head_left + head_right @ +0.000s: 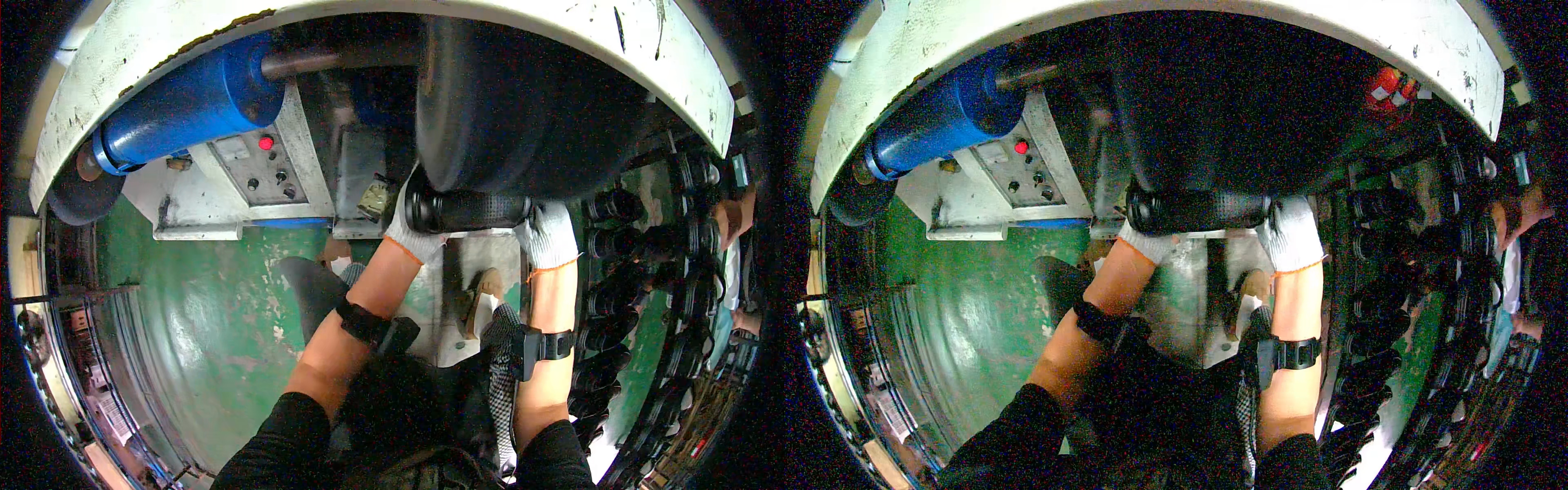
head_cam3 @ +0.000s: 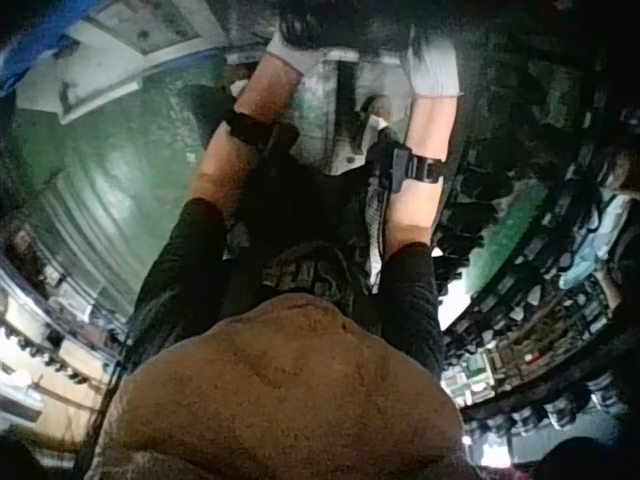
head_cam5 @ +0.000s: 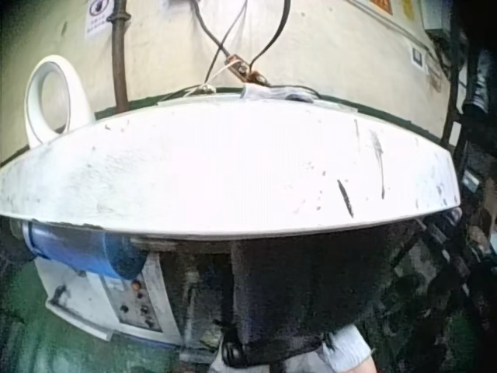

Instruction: Polishing black leather shoes using a rotating brush machine in a factory.

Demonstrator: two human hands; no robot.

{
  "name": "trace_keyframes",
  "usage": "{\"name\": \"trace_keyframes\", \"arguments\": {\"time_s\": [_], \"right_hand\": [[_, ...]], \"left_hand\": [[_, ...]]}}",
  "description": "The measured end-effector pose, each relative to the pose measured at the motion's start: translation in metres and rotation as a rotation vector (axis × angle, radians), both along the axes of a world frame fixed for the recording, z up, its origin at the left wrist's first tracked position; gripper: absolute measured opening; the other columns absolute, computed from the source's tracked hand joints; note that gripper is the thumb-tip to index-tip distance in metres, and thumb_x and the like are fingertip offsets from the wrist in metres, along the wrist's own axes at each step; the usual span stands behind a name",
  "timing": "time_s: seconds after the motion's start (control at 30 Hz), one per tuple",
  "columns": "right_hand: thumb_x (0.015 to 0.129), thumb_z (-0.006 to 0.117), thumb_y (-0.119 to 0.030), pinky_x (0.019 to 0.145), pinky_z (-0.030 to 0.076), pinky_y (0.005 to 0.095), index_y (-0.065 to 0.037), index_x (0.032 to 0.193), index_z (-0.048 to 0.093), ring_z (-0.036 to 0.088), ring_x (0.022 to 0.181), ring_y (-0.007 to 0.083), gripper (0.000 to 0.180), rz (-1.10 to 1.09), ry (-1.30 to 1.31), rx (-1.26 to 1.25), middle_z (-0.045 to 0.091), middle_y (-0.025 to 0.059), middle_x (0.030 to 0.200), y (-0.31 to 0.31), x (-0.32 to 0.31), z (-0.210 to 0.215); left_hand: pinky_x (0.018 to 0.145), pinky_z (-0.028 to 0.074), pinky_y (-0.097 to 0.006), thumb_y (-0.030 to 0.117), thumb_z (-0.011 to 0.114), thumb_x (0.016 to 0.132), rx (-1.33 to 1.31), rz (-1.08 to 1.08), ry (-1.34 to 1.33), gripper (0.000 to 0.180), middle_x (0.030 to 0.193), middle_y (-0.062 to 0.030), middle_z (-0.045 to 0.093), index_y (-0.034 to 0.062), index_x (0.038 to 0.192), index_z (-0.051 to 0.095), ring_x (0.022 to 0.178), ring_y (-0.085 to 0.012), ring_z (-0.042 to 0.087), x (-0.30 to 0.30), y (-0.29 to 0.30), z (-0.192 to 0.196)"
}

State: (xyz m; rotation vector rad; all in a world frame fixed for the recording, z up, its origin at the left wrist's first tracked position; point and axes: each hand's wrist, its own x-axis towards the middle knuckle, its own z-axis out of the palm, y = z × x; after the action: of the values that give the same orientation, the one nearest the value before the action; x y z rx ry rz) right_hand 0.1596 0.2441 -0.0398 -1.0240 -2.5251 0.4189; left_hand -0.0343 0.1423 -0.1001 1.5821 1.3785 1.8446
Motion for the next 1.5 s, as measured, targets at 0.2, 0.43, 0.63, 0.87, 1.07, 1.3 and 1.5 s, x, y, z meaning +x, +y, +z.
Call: {"name": "trace_keyframes", "arguments": {"time_s": [0.2, 0.43, 0.63, 0.87, 1.07, 1.3, 1.5], "right_hand": [[0.080, 0.059, -0.021, 0.061, 0.047, 0.0429, -0.003, 0.074, 0.064, 0.059, 0.069, 0.0393, 0.020, 0.084, 0.174, 0.041, 0.062, 0.0207, 0.073, -0.006, -0.007, 0.004], [0.077, 0.059, -0.014, 0.059, 0.047, 0.0453, 0.000, 0.070, 0.057, 0.056, 0.060, 0.0294, 0.015, 0.304, 0.217, 0.625, 0.055, 0.0155, 0.066, -0.012, -0.017, -0.011], [0.083, 0.049, -0.020, 0.081, 0.051, 0.0393, -0.018, 0.118, 0.058, 0.064, 0.087, 0.0242, 0.036, 0.196, -0.423, 0.505, 0.064, 0.0118, 0.109, -0.045, -0.072, -0.002], [0.077, 0.054, -0.023, 0.061, 0.050, 0.0449, -0.017, 0.075, 0.070, 0.063, 0.064, 0.0287, 0.017, 0.089, -0.317, 0.579, 0.067, 0.0090, 0.073, -0.066, -0.101, 0.027], [0.077, 0.053, -0.025, 0.058, 0.049, 0.0454, -0.015, 0.071, 0.069, 0.063, 0.062, 0.0291, 0.019, -0.054, -0.303, 0.366, 0.066, 0.0076, 0.069, -0.070, -0.118, 0.023], [0.076, 0.052, -0.028, 0.059, 0.050, 0.0447, -0.014, 0.070, 0.069, 0.063, 0.064, 0.0289, 0.023, -0.089, -0.518, 0.308, 0.067, 0.0072, 0.072, -0.067, -0.111, 0.048], [0.075, 0.054, -0.029, 0.078, 0.050, 0.0438, -0.009, 0.087, 0.070, 0.064, 0.083, 0.0319, 0.029, -0.216, -0.309, 0.339, 0.068, 0.0124, 0.089, -0.048, -0.088, 0.058]], "left_hand": [[0.098, 0.043, -0.040, 0.027, 0.037, 0.094, -0.198, 0.072, -0.304, 0.041, 0.123, -0.0137, 0.055, 0.0025, 0.126, 0.047, 0.108, -0.0280, 0.056, -0.001, 0.023, -0.028], [0.103, 0.036, -0.043, 0.038, 0.032, 0.095, -0.249, 0.170, -0.179, 0.047, 0.131, -0.0090, 0.051, 0.0105, 0.130, 0.047, 0.116, -0.0303, 0.049, -0.029, 0.016, -0.005], [0.102, 0.037, -0.044, 0.048, 0.036, 0.093, -0.258, 0.262, -0.257, 0.050, 0.128, -0.0083, 0.053, 0.0154, 0.128, 0.050, 0.116, -0.0298, 0.049, -0.053, -0.005, 0.049], [0.098, 0.041, -0.038, 0.060, 0.039, 0.090, 0.090, -0.136, -1.605, 0.059, 0.124, -0.0062, 0.056, 0.0139, 0.124, 0.053, 0.111, -0.0258, 0.053, -0.053, -0.009, 0.059], [0.099, 0.041, -0.038, 0.061, 0.040, 0.089, 0.111, -0.161, -1.527, 0.060, 0.124, -0.0058, 0.056, 0.0141, 0.125, 0.053, 0.111, -0.0254, 0.053, -0.067, -0.012, 0.055], [0.096, 0.043, -0.038, 0.060, 0.041, 0.089, 0.073, -0.137, -1.504, 0.058, 0.120, -0.0052, 0.057, 0.0149, 0.125, 0.051, 0.107, -0.0256, 0.055, -0.049, 0.002, 0.063], [0.096, 0.042, -0.041, 0.064, 0.048, 0.085, -0.069, -0.205, -1.613, 0.066, 0.124, -0.0070, 0.055, 0.0141, 0.128, 0.049, 0.110, -0.0290, 0.054, -0.021, 0.009, 0.060]]}}
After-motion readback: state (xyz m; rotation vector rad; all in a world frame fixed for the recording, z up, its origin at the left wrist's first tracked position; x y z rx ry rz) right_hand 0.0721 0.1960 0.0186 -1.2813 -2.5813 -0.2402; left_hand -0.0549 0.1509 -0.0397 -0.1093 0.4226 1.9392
